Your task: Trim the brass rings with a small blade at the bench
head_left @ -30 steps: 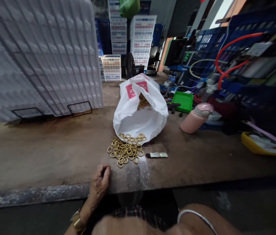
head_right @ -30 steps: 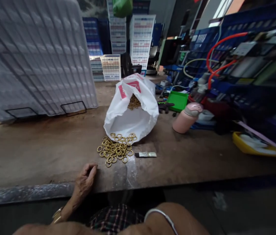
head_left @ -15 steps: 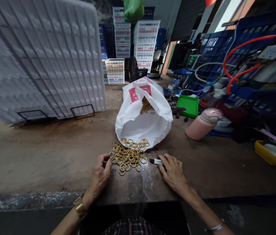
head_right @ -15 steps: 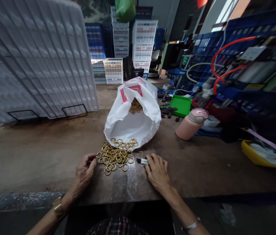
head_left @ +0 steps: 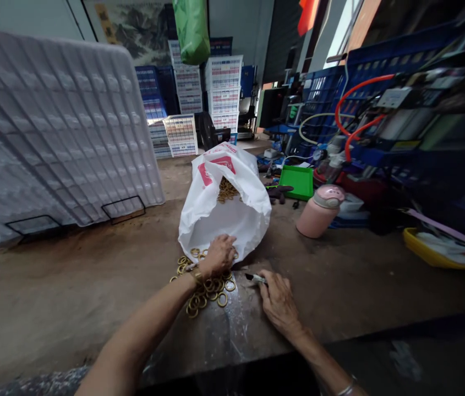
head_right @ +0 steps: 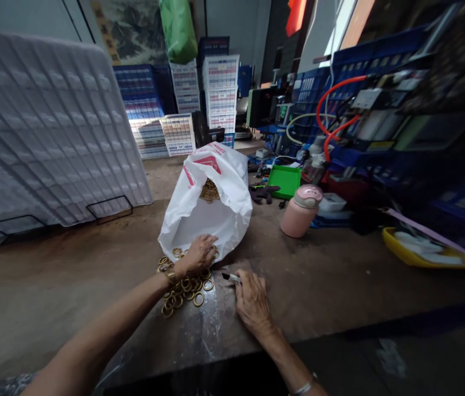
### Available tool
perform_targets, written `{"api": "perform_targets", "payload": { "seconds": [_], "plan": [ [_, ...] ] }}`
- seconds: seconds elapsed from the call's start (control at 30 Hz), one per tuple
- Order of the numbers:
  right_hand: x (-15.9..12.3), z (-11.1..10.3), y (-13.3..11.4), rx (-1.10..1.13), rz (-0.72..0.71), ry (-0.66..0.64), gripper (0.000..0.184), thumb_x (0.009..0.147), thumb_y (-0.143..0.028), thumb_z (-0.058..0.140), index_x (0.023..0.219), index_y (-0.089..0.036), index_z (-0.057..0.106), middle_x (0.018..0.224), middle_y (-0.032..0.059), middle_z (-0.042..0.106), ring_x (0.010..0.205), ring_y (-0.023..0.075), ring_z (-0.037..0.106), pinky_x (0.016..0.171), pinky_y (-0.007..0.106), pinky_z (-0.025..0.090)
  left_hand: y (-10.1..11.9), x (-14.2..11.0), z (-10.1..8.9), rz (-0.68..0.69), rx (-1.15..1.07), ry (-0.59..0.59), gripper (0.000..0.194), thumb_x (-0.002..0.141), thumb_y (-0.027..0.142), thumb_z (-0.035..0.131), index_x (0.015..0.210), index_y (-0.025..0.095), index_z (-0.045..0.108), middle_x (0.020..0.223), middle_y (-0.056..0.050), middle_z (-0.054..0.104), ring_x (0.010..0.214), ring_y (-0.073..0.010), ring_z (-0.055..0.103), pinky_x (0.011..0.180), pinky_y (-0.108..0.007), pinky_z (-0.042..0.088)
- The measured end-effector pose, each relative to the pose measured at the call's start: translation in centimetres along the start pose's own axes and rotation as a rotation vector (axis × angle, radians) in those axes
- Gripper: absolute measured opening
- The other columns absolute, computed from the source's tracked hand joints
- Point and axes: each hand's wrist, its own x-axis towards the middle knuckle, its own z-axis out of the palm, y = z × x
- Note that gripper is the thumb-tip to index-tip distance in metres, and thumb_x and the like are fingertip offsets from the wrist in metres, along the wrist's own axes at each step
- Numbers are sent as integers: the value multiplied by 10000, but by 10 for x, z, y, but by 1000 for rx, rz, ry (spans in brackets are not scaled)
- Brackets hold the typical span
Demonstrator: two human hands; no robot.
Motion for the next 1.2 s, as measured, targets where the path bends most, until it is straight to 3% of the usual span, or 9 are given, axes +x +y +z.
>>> {"api": "perform_targets", "payload": {
  "seconds": [0.13,0.3,0.6,0.67,0.77,0.9,1.2],
  "plan": [
    [0,0,0,18,24,-32,203,848,-148,356,1003,-178,484,894,59,607,832,200,503,739,323,311,6,2,-1,74,58,-132,196,837,277,401,867,186,572,913,-79,576,912,-231,483,800,-384,395],
    [0,0,1,45,53,-53,188,846,-159,369,983,-185,494,890,50,613,833,200,503,740,325,302,11,-21,-14,102,104,-208,217,866,280,365,857,176,555,889,-68,575,849,-190,486,799,-330,373],
    [3,2,1,88,56,-20,172,843,-168,375,949,-194,508,860,40,617,802,193,501,716,312,296,5,-64,-32,138,70,-143,233,868,309,402,843,197,605,840,-46,614,845,-177,515,855,-362,346],
    [3,2,1,83,59,-23,168,845,-174,374,944,-197,508,858,39,617,803,195,500,715,312,295,1,-64,-35,104,39,-80,252,875,297,384,837,197,612,893,-57,613,888,-178,521,857,-350,364],
    [2,2,1,68,62,-29,174,842,-175,373,947,-199,510,877,43,619,812,197,501,722,315,296,-10,-56,-40,-76,112,1,267,872,303,373,919,177,604,1054,-102,575,1011,-203,494,888,-347,375],
    [2,3,2,58,72,-33,184,838,-174,372,958,-195,510,868,45,619,815,198,506,728,316,297,-25,-44,-43,-258,263,-111,284,842,317,405,1005,154,571,1049,-137,567,999,-249,499,853,-393,393],
    [4,0,-1,83,84,-43,183,828,-174,379,933,-194,528,847,40,623,818,190,503,727,309,300,-23,-47,-39,-173,268,-228,271,855,330,367,835,158,576,861,-95,595,863,-209,530,801,-334,384]
  ]
}}
